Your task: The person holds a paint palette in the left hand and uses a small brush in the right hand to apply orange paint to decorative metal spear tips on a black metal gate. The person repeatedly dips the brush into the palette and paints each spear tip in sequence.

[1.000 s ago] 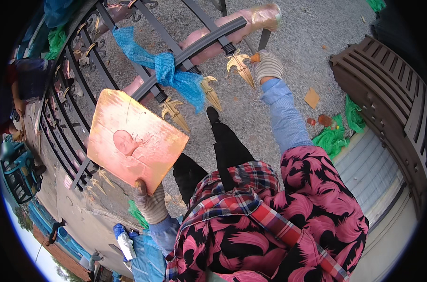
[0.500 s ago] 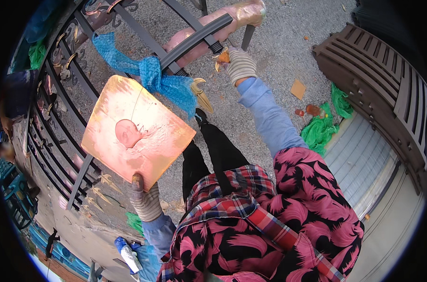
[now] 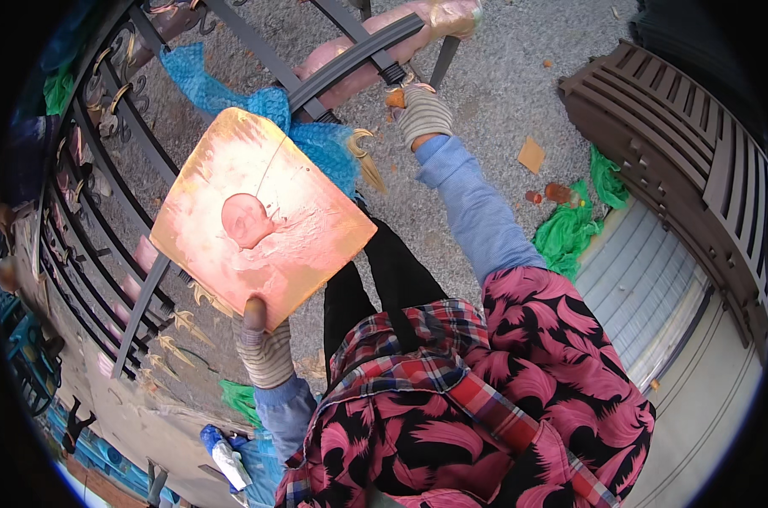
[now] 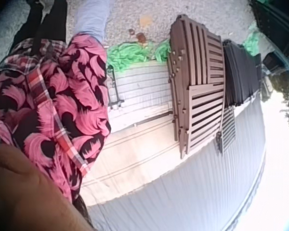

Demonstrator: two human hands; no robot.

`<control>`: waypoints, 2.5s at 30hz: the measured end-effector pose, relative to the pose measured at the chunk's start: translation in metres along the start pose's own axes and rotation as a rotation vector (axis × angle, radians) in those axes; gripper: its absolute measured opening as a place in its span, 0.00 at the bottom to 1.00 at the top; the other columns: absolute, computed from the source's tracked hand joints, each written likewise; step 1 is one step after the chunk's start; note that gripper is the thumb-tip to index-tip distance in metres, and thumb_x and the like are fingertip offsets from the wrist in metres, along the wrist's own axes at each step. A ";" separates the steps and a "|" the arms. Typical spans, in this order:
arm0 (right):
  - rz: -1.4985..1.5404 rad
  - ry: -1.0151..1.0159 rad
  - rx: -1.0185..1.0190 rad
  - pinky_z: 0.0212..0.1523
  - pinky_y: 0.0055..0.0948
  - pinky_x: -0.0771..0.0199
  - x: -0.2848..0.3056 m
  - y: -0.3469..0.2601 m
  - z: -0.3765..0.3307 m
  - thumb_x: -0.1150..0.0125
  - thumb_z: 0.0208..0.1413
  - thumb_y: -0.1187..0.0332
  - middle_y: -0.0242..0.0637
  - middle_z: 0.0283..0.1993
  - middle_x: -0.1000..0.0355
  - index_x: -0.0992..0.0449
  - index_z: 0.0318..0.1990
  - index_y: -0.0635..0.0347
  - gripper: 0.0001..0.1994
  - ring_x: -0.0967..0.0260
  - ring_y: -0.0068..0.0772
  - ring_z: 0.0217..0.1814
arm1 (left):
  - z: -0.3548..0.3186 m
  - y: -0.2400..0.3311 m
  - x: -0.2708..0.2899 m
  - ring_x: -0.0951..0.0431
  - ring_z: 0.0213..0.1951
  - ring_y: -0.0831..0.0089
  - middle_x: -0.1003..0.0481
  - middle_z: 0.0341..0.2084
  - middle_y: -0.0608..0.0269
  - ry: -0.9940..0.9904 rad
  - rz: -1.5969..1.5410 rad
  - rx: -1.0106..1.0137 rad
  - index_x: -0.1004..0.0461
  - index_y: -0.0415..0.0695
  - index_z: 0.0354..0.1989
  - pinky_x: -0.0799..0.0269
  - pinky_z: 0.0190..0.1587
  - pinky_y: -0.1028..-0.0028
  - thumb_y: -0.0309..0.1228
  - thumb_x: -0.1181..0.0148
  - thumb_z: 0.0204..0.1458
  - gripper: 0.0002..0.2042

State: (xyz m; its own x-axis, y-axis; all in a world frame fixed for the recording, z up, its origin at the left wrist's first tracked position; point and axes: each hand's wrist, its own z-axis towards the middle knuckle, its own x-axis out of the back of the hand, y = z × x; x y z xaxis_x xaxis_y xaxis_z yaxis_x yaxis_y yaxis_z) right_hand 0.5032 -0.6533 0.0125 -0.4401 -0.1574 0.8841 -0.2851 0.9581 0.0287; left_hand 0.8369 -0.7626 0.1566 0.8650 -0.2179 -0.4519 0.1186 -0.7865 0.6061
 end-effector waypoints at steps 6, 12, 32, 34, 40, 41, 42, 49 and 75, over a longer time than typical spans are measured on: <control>0.136 0.085 0.089 0.39 0.37 0.30 0.025 0.029 -0.020 0.41 0.44 0.60 0.47 0.36 0.28 0.25 0.35 0.58 0.13 0.30 0.47 0.39 | 0.004 0.000 -0.002 0.39 0.54 0.67 0.39 0.52 0.57 0.010 0.006 0.033 0.45 0.35 0.56 0.48 0.60 0.66 0.31 0.41 0.42 0.32; 0.228 0.264 0.135 0.35 0.36 0.30 0.026 0.027 -0.027 0.35 0.38 0.61 0.47 0.31 0.28 0.27 0.34 0.59 0.15 0.30 0.47 0.35 | 0.010 -0.004 -0.008 0.40 0.55 0.66 0.40 0.52 0.57 -0.023 -0.011 0.062 0.47 0.34 0.56 0.49 0.60 0.65 0.30 0.40 0.41 0.33; 1.197 0.131 0.305 0.38 0.24 0.29 0.141 0.040 -0.179 0.33 0.37 0.70 0.38 0.36 0.29 0.31 0.45 0.64 0.24 0.31 0.29 0.39 | 0.023 -0.026 -0.046 0.34 0.49 0.73 0.33 0.46 0.61 -0.236 0.116 0.118 0.40 0.37 0.52 0.40 0.52 0.75 0.32 0.43 0.46 0.24; 0.964 0.251 0.477 0.37 0.27 0.29 0.141 0.032 -0.184 0.33 0.36 0.67 0.39 0.35 0.29 0.31 0.43 0.62 0.23 0.30 0.34 0.37 | 0.024 -0.032 -0.054 0.35 0.51 0.70 0.34 0.48 0.60 -0.286 0.117 0.148 0.41 0.37 0.54 0.42 0.56 0.72 0.29 0.45 0.47 0.24; 0.143 0.328 0.699 0.39 0.37 0.32 0.135 0.006 -0.184 0.34 0.33 0.67 0.46 0.37 0.31 0.30 0.41 0.58 0.22 0.33 0.49 0.39 | 0.020 -0.051 -0.066 0.35 0.50 0.72 0.35 0.48 0.60 -0.336 0.100 0.142 0.41 0.37 0.54 0.42 0.55 0.73 0.32 0.46 0.50 0.24; 0.124 0.300 0.647 0.42 0.40 0.35 0.131 0.010 -0.183 0.35 0.34 0.67 0.44 0.36 0.32 0.31 0.42 0.57 0.22 0.35 0.49 0.41 | 0.020 -0.053 -0.065 0.35 0.50 0.72 0.35 0.48 0.60 -0.319 0.094 0.149 0.41 0.37 0.54 0.42 0.55 0.73 0.31 0.46 0.50 0.23; 0.141 0.330 0.622 0.42 0.40 0.35 0.131 0.013 -0.182 0.35 0.34 0.67 0.44 0.36 0.32 0.31 0.42 0.57 0.22 0.35 0.49 0.41 | 0.019 -0.055 -0.065 0.35 0.50 0.71 0.35 0.48 0.60 -0.305 0.088 0.158 0.41 0.37 0.54 0.42 0.55 0.73 0.31 0.46 0.50 0.23; 0.238 0.435 0.541 0.39 0.36 0.32 0.124 0.047 -0.173 0.34 0.33 0.68 0.44 0.38 0.31 0.29 0.41 0.58 0.22 0.33 0.45 0.38 | 0.025 -0.050 -0.060 0.34 0.47 0.71 0.34 0.45 0.60 -0.153 0.092 0.163 0.39 0.36 0.51 0.40 0.52 0.74 0.36 0.42 0.47 0.25; 0.148 0.353 0.246 0.36 0.37 0.30 0.016 0.049 -0.019 0.36 0.38 0.66 0.48 0.32 0.29 0.26 0.34 0.59 0.14 0.31 0.48 0.36 | 0.023 -0.013 -0.054 0.43 0.57 0.66 0.43 0.56 0.57 -0.043 0.034 0.012 0.51 0.38 0.59 0.53 0.62 0.64 0.34 0.41 0.44 0.35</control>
State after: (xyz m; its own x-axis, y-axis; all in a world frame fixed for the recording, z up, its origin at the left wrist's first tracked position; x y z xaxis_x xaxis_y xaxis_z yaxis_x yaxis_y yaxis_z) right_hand 0.4980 -0.6045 0.0367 -0.1863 0.1094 0.9764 -0.4535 0.8720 -0.1843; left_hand 0.7772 -0.7538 0.1585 0.8465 -0.2688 -0.4595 0.0836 -0.7853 0.6134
